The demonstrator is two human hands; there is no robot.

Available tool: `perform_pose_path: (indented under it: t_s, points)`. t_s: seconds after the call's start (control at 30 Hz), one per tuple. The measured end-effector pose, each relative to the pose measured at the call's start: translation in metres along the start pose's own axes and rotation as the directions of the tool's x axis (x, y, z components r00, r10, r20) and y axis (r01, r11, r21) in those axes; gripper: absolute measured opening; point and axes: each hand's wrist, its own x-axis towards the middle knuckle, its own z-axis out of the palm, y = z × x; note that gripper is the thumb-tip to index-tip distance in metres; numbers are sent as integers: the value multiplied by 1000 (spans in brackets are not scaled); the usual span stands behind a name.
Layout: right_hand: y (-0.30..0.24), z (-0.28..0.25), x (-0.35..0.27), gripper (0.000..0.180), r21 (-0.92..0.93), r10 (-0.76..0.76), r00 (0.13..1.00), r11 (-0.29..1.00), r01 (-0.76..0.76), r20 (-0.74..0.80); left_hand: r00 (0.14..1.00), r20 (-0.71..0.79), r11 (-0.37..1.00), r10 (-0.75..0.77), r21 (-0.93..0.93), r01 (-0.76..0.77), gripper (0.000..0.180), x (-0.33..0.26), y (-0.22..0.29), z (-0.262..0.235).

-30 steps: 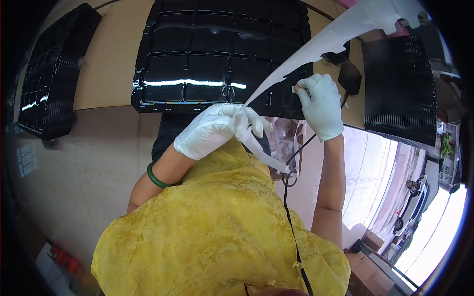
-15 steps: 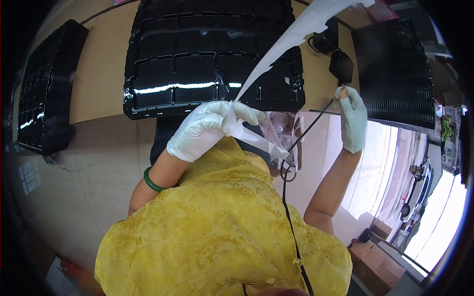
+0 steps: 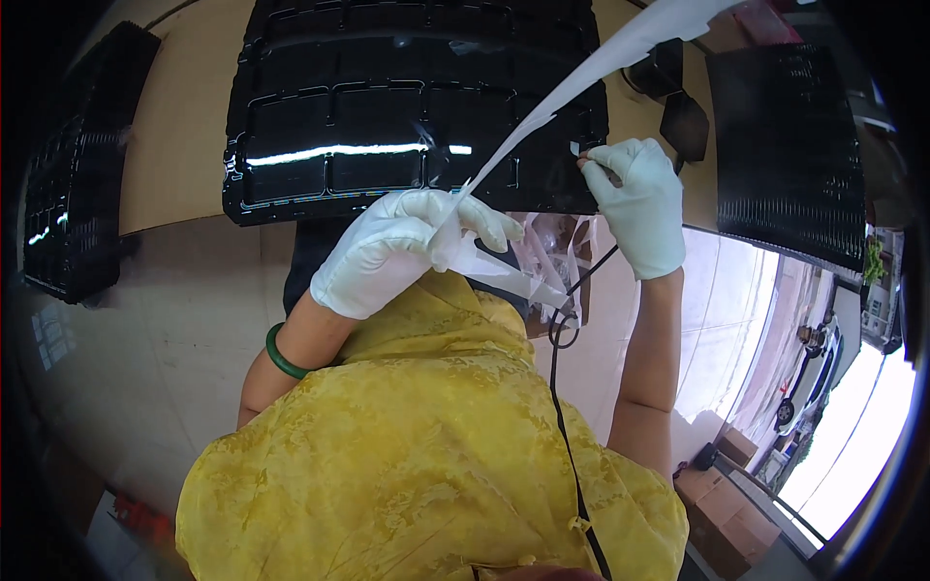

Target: Placing foam inserts into plastic trays and attaching small plastic components.

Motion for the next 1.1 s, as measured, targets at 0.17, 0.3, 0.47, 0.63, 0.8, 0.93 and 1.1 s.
perform_pose_path:
  t_s: [0.17,0.3,0.47,0.63,0.8,0.93,1.1]
  points:
    - [-4,3,8,10,-98,-24,1000,995,24,0,1000,-24,999,-19,-26,18,20,0,-1,-2]
    - [-5,4,12,8,-168,-64,997,983,69,37,999,-41,999,-30,-25,29,20,1,-2,-3]
    - [4,14,12,9,-148,-56,998,988,53,-21,998,-29,998,-55,-43,54,18,1,2,0]
    - [45,-42,-15,34,430,671,719,711,-556,-179,999,-12,998,-30,-53,29,18,0,-2,-5]
    - [90,-53,-165,19,993,543,839,-108,37,28,1000,-15,999,-20,-43,19,37,1,2,1]
    - [83,29,-243,43,650,664,542,111,-752,515,992,128,994,15,-108,-1,31,9,0,-8]
    - [8,-14,-181,22,292,886,449,403,-868,112,992,52,992,-117,-38,119,15,2,9,14]
